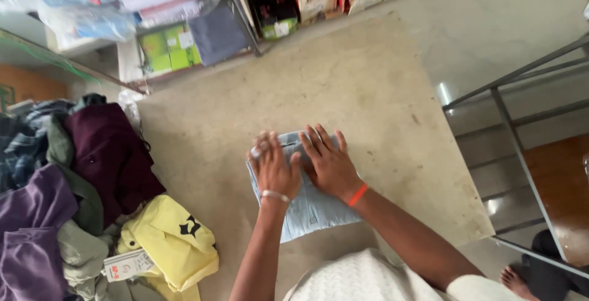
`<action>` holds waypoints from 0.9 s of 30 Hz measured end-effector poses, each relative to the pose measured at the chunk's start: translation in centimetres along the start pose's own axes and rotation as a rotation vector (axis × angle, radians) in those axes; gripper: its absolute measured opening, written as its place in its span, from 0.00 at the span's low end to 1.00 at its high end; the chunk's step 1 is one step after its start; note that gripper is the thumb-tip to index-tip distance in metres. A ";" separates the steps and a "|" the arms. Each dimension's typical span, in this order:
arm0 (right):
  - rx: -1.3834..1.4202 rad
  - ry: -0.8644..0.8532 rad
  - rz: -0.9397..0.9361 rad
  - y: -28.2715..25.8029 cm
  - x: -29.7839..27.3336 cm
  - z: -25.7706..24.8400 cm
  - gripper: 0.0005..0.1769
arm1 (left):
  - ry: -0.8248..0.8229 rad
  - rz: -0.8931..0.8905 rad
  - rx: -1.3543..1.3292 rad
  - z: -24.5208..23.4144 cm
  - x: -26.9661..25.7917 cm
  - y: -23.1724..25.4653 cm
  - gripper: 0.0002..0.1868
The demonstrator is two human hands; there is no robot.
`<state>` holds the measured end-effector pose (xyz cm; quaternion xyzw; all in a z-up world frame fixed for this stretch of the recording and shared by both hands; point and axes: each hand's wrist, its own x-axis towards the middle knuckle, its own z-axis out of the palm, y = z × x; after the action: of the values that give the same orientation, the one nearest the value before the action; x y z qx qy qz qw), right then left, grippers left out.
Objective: The person unwraps a plastic-wrapped dark shirt on the table and sets it aside, then picks up a light blue shirt from a pile of clothes. They spread the shirt flat on the table, align the sleeves, fold the sides and sleeves inward, then fold the shirt into a compact rectangle and smooth it with their hands.
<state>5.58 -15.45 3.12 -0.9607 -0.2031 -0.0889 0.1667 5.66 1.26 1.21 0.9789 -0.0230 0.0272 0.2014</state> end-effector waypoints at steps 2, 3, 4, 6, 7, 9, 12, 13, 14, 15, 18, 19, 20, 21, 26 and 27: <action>0.059 -0.011 -0.058 -1.2 -1.8 -2.3 0.35 | 0.127 0.016 -0.069 -2.6 -1.8 -0.9 0.38; 0.128 -0.045 -0.113 -1.8 -2.7 -3.3 0.38 | 0.234 0.019 -0.140 -3.8 -2.7 -1.4 0.38; 0.124 -0.041 -0.107 -2.5 -4.3 -3.7 0.38 | 0.233 0.026 -0.143 -3.7 -4.0 -2.5 0.38; 0.251 -0.115 -0.279 -3.6 -6.8 -4.4 0.44 | 0.308 -0.034 -0.172 -3.3 -6.2 -4.8 0.38; 0.242 -0.107 -0.280 -4.1 -7.3 -4.7 0.44 | 0.315 -0.026 -0.177 -2.4 -7.2 -5.8 0.38; 0.181 -0.390 -0.267 -5.0 -8.4 -5.2 0.53 | 0.249 -0.204 -0.108 -0.7 -9.8 -8.0 0.39; 0.121 -0.294 -0.309 -4.2 -9.2 -3.7 0.54 | 0.121 -0.292 -0.001 1.0 -12.3 -9.0 0.39; 0.119 -0.289 -0.306 -4.1 -9.2 -3.4 0.54 | 0.123 -0.287 -0.001 0.9 -12.8 -8.7 0.39; 0.144 -0.299 -0.300 -4.1 -9.3 -3.0 0.53 | 0.111 -0.253 0.049 0.8 -13.1 -8.4 0.37; 0.170 -0.308 -0.294 -3.9 -9.4 -2.8 0.52 | 0.098 -0.218 0.100 0.6 -13.5 -8.1 0.36; 0.153 -0.177 -0.300 -3.4 -10.2 -1.3 0.44 | 0.136 -0.209 0.070 1.0 -13.1 -8.4 0.35; 0.142 -0.167 -0.287 -3.4 -10.2 -1.5 0.44 | 0.137 -0.189 0.064 1.1 -13.1 -8.6 0.35; 0.155 -0.154 -0.292 -3.5 -10.4 -1.6 0.43 | 0.134 -0.185 0.115 1.3 -13.3 -8.8 0.34; 0.169 -0.141 -0.298 -3.6 -10.5 -1.7 0.42 | 0.132 -0.180 0.166 1.4 -13.4 -9.1 0.33; 0.148 -0.092 -0.259 -3.0 -11.7 -1.0 0.41 | 0.194 -0.106 0.219 2.9 -13.4 -9.8 0.32; 0.172 -0.101 -0.261 -3.0 -12.0 -0.7 0.41 | 0.215 -0.114 0.249 3.2 -13.5 -9.9 0.32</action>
<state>-6.62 -17.45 1.75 -0.9116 -0.3412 -0.0436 0.2250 -7.11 9.51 -6.49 0.9874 0.0578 0.1227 0.0811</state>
